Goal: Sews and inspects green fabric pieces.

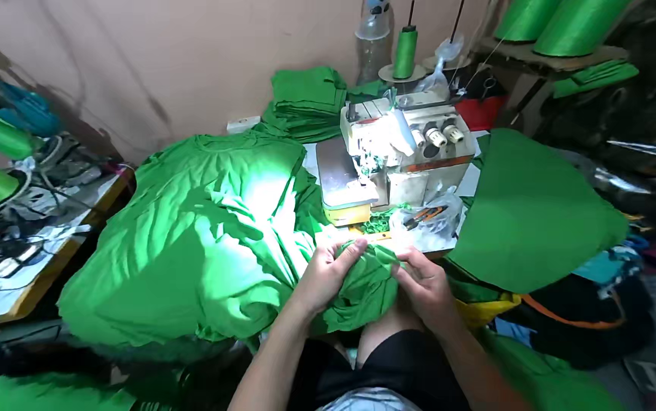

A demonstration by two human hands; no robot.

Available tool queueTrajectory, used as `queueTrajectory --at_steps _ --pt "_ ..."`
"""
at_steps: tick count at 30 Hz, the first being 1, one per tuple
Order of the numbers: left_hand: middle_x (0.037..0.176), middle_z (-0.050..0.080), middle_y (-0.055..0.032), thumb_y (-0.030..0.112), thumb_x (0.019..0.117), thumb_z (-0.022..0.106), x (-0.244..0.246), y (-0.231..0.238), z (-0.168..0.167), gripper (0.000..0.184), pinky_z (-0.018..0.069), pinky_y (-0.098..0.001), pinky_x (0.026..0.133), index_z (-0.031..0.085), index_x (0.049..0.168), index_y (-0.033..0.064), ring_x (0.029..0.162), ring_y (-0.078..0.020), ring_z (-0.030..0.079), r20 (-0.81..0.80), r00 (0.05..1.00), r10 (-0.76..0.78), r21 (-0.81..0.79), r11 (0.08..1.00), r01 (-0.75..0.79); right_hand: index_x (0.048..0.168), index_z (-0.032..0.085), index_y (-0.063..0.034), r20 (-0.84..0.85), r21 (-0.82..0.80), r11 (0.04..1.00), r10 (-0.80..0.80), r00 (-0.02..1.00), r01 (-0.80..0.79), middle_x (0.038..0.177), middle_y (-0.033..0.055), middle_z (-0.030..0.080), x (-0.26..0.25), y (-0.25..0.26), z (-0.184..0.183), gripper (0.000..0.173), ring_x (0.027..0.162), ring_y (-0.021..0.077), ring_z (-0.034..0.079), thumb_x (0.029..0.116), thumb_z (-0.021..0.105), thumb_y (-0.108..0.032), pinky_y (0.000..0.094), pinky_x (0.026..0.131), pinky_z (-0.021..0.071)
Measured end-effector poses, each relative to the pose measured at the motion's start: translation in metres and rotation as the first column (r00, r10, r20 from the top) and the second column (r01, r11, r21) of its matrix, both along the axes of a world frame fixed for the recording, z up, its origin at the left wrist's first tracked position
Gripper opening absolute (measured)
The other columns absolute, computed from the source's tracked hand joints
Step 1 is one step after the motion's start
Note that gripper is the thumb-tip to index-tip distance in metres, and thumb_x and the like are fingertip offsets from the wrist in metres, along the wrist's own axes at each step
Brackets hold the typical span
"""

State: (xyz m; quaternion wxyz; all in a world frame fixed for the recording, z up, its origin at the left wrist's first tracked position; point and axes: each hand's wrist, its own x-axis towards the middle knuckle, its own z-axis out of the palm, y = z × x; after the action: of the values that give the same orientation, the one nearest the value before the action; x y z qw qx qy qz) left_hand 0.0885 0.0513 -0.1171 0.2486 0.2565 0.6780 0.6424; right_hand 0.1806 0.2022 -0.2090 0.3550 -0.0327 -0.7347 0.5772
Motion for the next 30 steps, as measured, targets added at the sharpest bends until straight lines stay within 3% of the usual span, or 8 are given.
queueTrajectory --at_steps 4,6,9,11,13,16,20,30 --pt "0.071 0.065 0.0112 0.013 0.1044 0.047 -0.024 -0.006 -0.009 0.028 0.055 -0.0184 0.067 0.062 0.081 0.017 0.068 0.0028 0.063 0.158 0.985 -0.068 0.021 0.998 0.065 0.102 0.071 0.0005 0.107 -0.33 0.942 0.107 0.989 -0.066 0.094 -0.0041 0.073 -0.006 0.002 -0.002 0.026 0.089 -0.0042 0.067 0.1017 0.046 -0.002 0.0164 0.084 0.0559" --pt "0.081 0.072 0.0068 0.014 0.1033 0.045 -0.023 -0.009 -0.016 0.02 0.0595 -0.0222 0.075 0.063 0.095 0.0142 0.077 -0.0016 0.07 0.349 0.936 -0.045 0.113 0.994 0.005 0.102 0.066 -0.0076 0.086 -0.72 0.68 0.287 0.954 -0.14 0.089 -0.0039 0.074 -0.01 -0.004 0.007 0.035 0.084 0.002 0.07 0.1059 0.032 -0.004 0.0222 0.079 0.0586" --pt "0.088 0.076 0.0008 0.016 0.092 0.061 -0.022 -0.014 -0.032 0.011 0.0616 -0.028 0.079 0.065 0.101 0.0131 0.084 -0.008 0.073 0.549 0.836 -0.021 0.246 0.96 -0.137 0.105 0.067 -0.013 -0.028 -0.868 0.445 0.396 0.918 -0.218 0.095 -0.0009 0.075 -0.014 -0.012 0.008 0.041 0.092 0.0075 0.072 0.1083 0.029 -0.026 0.0292 0.083 0.0602" --pt "0.091 0.075 0.0029 0.017 0.0868 0.07 -0.025 -0.018 -0.042 0.022 0.0609 -0.0273 0.081 0.062 0.107 0.0126 0.086 -0.0067 0.072 0.512 0.856 -0.069 0.291 0.952 -0.097 0.113 0.066 -0.0134 0.004 -0.797 0.551 0.416 0.909 -0.249 0.1 -0.005 0.075 -0.012 -0.015 0.006 0.04 0.096 0.0051 0.071 0.0988 0.057 -0.049 0.0282 0.086 0.0597" --pt "0.094 0.074 0.0065 0.011 0.0921 0.062 -0.025 -0.019 -0.045 0.022 0.0598 -0.0252 0.084 0.056 0.113 0.0112 0.089 -0.0036 0.071 0.447 0.889 -0.096 0.284 0.958 -0.039 0.115 0.062 -0.007 0.095 -0.725 0.653 0.413 0.906 -0.222 0.097 -0.0045 0.074 -0.012 -0.018 0.01 0.046 0.09 0.005 0.071 0.0862 0.076 -0.04 0.0265 0.083 0.0612" --pt "0.089 0.075 0.0046 0.003 0.1012 0.046 -0.025 -0.018 -0.042 0.018 0.0612 -0.024 0.078 0.06 0.107 0.0112 0.082 -0.0041 0.072 0.448 0.893 -0.044 0.233 0.97 -0.068 0.111 0.061 -0.0036 0.135 -0.727 0.661 0.403 0.905 -0.186 0.091 -0.001 0.074 -0.015 -0.019 0.013 0.016 0.083 0.0064 0.072 0.097 0.057 -0.008 0.0265 0.079 0.062" --pt "0.084 0.073 0.0033 0.004 0.1051 0.037 -0.028 -0.015 -0.04 0.023 0.0608 -0.0228 0.073 0.059 0.104 0.0108 0.077 -0.0047 0.071 0.514 0.856 0.054 0.133 0.981 -0.141 0.108 0.062 -0.006 0.129 -0.782 0.606 0.383 0.914 -0.143 0.09 -0.0013 0.074 -0.018 -0.016 0.008 0.03 0.083 0.0055 0.072 0.1093 0.032 -0.011 0.0251 0.08 0.0613" --pt "0.088 0.073 0.0011 0.005 0.1047 0.041 -0.047 -0.013 -0.076 0.02 0.0603 -0.0253 0.076 0.061 0.106 0.0095 0.082 -0.0066 0.071 0.509 0.857 0.075 0.089 0.986 -0.139 0.116 0.06 -0.0039 0.192 -0.911 0.412 0.376 0.907 0.022 0.097 0.0044 0.072 -0.031 -0.014 -0.016 0.037 0.092 0.0099 0.07 0.1113 0.026 -0.019 0.0284 0.084 0.0595"
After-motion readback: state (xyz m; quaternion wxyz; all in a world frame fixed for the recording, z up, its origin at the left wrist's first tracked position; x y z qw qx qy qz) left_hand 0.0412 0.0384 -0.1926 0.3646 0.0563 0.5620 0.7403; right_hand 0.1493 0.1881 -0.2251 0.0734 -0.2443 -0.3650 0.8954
